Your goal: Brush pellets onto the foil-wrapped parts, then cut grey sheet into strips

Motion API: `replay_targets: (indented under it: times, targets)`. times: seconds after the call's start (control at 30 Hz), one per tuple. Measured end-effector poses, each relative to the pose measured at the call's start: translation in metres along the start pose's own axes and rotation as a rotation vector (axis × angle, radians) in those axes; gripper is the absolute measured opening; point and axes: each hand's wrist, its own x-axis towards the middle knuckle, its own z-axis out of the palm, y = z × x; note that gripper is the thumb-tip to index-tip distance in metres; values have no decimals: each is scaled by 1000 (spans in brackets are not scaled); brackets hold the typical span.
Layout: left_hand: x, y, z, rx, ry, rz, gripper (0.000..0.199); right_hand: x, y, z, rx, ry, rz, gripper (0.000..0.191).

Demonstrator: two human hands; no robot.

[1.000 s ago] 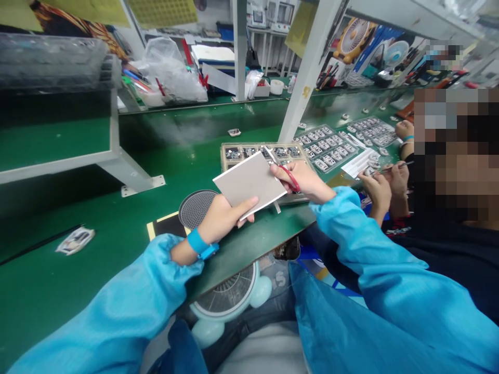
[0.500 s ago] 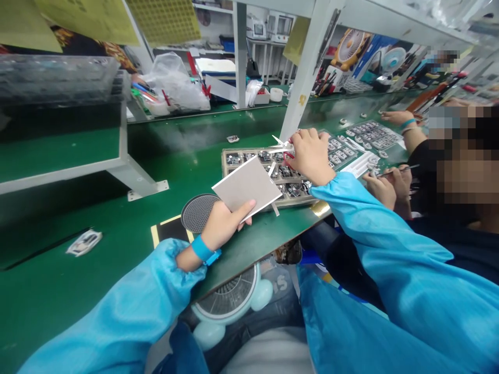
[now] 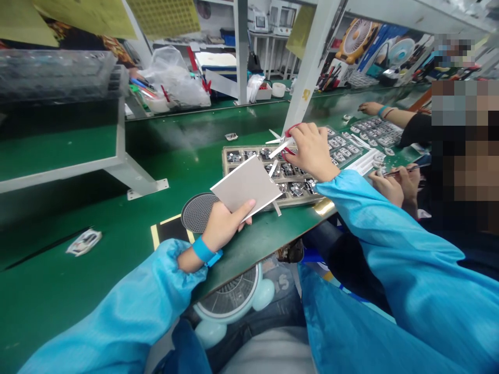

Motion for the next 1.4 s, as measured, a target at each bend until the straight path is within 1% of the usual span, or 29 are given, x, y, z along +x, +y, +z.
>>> replay_targets:
  times: [0.17,0.23,0.3,0.37,0.5,0.6,0.67,0.73,0.8,0.87,0.9,0.93,0.97,1.03,1.13,1.2,1.23,1.3,1.4]
  targets:
    - [-1,-1,3,2,10,-16,47,-1,1,20,221,-63,92,60]
    - [-2,-1,4,-3,22,-23,46,-1,0,23,238,-45,109,66]
    - [-2,0,4,-6,27,-26,45,-1,-1,21,196,0,81,68]
    - [-2,0,5,-5,28,-26,45,0,-3,15,148,35,37,61]
    - [-2,-2,4,-3,14,-10,46,6,-5,2,81,97,1,41]
    - [-2,-3,3,-4,11,-1,47,13,-2,0,73,99,-31,36]
    - [-3,-3,3,3,8,-10,47,17,4,1,104,110,-3,36]
    - [-3,-2,3,10,0,-13,48,19,10,-2,167,140,50,40]
    - [-3,-2,3,2,-3,-10,49,14,13,-11,303,190,96,45]
    - [-4,-2,3,-16,1,-12,48,-4,7,-27,534,232,146,46]
    - [-5,-2,3,-22,3,-18,48,-18,1,-36,671,229,178,44]
    - [-5,-2,3,-25,5,-26,48,-34,-7,-45,802,189,206,41]
    - [-6,-3,3,-26,13,-35,47,-53,-16,-53,916,103,222,41]
    - [-7,-3,3,-26,39,-51,43,-93,-34,-62,1067,-120,245,41]
    - [-8,-4,4,-12,80,-37,37,-142,-51,-57,1158,-382,282,39]
    - [-8,-4,5,10,93,-4,33,-160,-56,-48,1188,-470,310,38]
    - [-8,-4,5,20,97,8,32,-166,-58,-44,1201,-490,325,38]
    - [-9,-4,6,31,97,20,30,-170,-61,-38,1225,-516,350,40]
    - [-10,-3,7,36,65,20,30,-169,-65,-36,1271,-540,358,45]
